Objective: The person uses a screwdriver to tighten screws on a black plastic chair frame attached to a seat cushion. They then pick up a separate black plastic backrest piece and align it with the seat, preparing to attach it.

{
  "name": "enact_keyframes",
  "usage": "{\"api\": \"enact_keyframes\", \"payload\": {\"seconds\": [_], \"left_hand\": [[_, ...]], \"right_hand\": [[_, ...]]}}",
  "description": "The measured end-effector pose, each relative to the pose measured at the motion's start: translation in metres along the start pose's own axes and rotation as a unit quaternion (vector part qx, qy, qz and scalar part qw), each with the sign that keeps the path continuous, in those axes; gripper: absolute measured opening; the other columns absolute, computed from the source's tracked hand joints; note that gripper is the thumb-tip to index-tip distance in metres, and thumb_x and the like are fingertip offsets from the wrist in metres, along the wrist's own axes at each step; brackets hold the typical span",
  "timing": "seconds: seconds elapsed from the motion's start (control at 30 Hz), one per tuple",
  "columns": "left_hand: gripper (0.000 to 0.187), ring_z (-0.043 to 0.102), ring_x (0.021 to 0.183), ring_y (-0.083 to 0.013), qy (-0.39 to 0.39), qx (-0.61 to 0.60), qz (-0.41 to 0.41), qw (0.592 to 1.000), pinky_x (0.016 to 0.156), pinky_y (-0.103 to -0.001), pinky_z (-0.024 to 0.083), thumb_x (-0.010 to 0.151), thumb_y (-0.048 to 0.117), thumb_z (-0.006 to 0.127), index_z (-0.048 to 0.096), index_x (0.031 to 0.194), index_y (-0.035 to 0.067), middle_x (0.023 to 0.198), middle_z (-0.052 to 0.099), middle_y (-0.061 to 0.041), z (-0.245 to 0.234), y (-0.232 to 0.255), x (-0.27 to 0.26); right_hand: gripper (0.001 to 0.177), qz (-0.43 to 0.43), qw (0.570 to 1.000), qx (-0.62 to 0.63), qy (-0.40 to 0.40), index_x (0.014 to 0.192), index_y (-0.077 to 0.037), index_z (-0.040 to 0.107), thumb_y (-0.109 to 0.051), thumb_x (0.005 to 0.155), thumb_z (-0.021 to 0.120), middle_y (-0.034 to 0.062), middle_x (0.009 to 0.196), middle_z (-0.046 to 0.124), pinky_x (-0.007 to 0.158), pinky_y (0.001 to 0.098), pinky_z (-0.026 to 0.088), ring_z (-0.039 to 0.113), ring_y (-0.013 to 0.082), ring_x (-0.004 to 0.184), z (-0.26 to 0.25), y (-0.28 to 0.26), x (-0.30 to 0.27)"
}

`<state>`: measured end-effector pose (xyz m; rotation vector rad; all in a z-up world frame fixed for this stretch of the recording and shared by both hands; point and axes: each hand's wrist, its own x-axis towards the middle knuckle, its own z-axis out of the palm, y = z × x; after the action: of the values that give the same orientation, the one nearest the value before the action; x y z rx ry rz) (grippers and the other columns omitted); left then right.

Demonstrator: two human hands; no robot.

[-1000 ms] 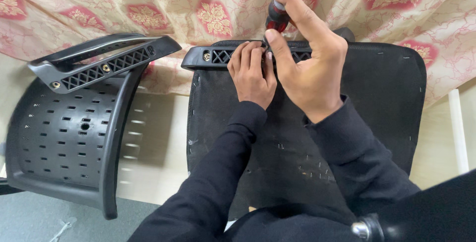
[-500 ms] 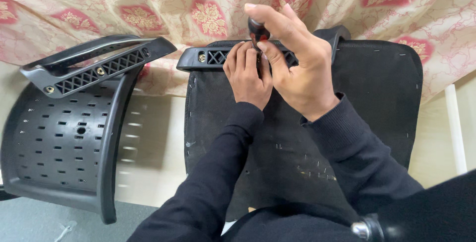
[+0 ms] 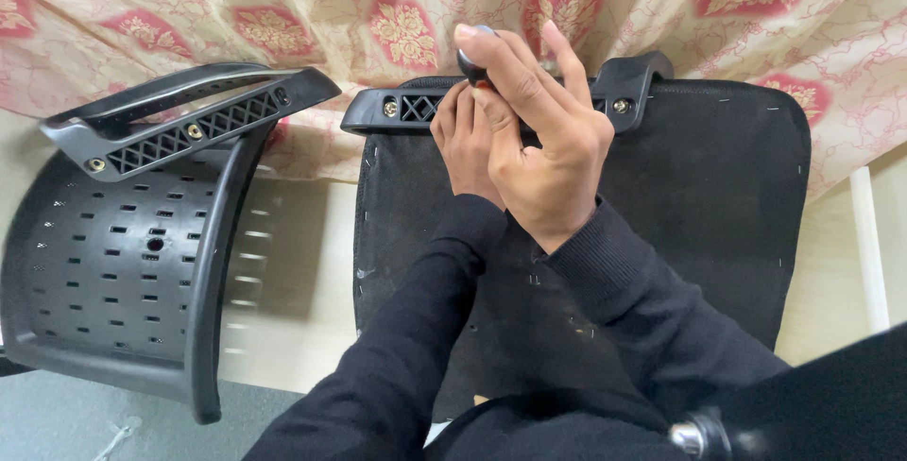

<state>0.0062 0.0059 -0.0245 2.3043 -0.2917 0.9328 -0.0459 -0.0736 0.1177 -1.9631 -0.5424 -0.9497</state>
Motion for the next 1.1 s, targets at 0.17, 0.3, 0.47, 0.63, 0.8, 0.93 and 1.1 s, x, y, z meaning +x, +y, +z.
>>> {"api": "enact_keyframes", "payload": {"seconds": [0.17, 0.3, 0.47, 0.63, 0.8, 0.93, 1.1], "left_hand": [[0.048, 0.047, 0.140, -0.0309, 0.000, 0.013, -0.005, 1.000, 0.117, -0.047, 0.035, 0.098, 0.023, 0.060, 0.054, 0.141, 0.001, 0.138, 0.058, -0.012, -0.004, 0.005, 0.004], [0.041, 0.048, 0.139, -0.0321, 0.015, -0.024, -0.005, 1.000, 0.116, -0.047, 0.034, 0.094, 0.020, 0.062, 0.056, 0.130, 0.002, 0.136, 0.059, -0.012, -0.010, 0.011, 0.006], [0.026, 0.053, 0.134, -0.0303, 0.042, -0.021, -0.024, 0.999, 0.115, -0.045, 0.036, 0.099, 0.016, 0.065, 0.059, 0.121, 0.005, 0.128, 0.064, -0.010, -0.010, 0.016, 0.010], [0.021, 0.054, 0.133, -0.0304, 0.044, -0.028, -0.016, 0.999, 0.114, -0.045, 0.036, 0.096, 0.014, 0.066, 0.058, 0.114, 0.007, 0.127, 0.065, -0.009, -0.010, 0.016, 0.010], [0.030, 0.044, 0.145, -0.0325, 0.001, -0.041, 0.000, 0.999, 0.123, -0.047, 0.031, 0.099, 0.019, 0.067, 0.055, 0.123, 0.005, 0.143, 0.056, -0.011, -0.017, 0.014, 0.004], [0.062, 0.026, 0.156, -0.0342, -0.073, -0.025, 0.047, 0.996, 0.128, -0.051, 0.020, 0.097, 0.027, 0.068, 0.044, 0.148, 0.001, 0.164, 0.034, -0.017, -0.038, 0.012, -0.014], [0.074, 0.021, 0.160, -0.0319, -0.118, -0.005, 0.037, 0.992, 0.130, -0.047, 0.021, 0.099, 0.028, 0.065, 0.032, 0.160, 0.003, 0.169, 0.027, -0.016, -0.064, 0.012, -0.044]], "right_hand": [[0.042, 0.008, 1.000, 0.010, 0.008, 0.142, -0.012, 0.064, 0.008, 0.105, 0.067, 0.0032, 0.134, 0.071, 0.125, 0.0397, 0.042, 0.071, 0.0180, 0.127, 0.003, 0.001, -0.001], [0.044, 0.009, 1.000, 0.022, 0.011, 0.142, -0.010, 0.061, 0.009, 0.104, 0.072, 0.0034, 0.137, 0.070, 0.124, 0.0364, 0.044, 0.071, 0.0189, 0.127, -0.004, 0.007, 0.005], [0.048, -0.001, 0.997, 0.071, 0.030, 0.146, -0.006, 0.058, 0.010, 0.105, 0.078, 0.0078, 0.143, 0.066, 0.118, 0.0295, 0.054, 0.066, 0.0198, 0.133, -0.025, 0.009, 0.009], [0.050, 0.019, 0.988, 0.147, 0.040, 0.148, 0.001, 0.052, 0.011, 0.107, 0.079, 0.0123, 0.143, 0.064, 0.114, 0.0287, 0.059, 0.068, 0.0157, 0.128, -0.044, 0.008, 0.012], [0.058, 0.043, 0.988, 0.144, 0.030, 0.151, 0.006, 0.047, 0.015, 0.102, 0.076, 0.0161, 0.147, 0.059, 0.110, 0.0306, 0.057, 0.066, 0.0193, 0.127, -0.058, 0.010, -0.001], [0.054, 0.102, 0.981, 0.161, 0.022, 0.151, 0.005, 0.052, 0.013, 0.105, 0.078, 0.0149, 0.132, 0.070, 0.106, 0.0281, 0.061, 0.072, 0.0163, 0.120, -0.067, 0.013, -0.019], [0.055, 0.238, 0.943, 0.232, 0.020, 0.147, 0.005, 0.055, 0.011, 0.096, 0.075, 0.0147, 0.119, 0.073, 0.098, 0.0269, 0.062, 0.073, 0.0141, 0.108, -0.066, 0.013, -0.042]]}}
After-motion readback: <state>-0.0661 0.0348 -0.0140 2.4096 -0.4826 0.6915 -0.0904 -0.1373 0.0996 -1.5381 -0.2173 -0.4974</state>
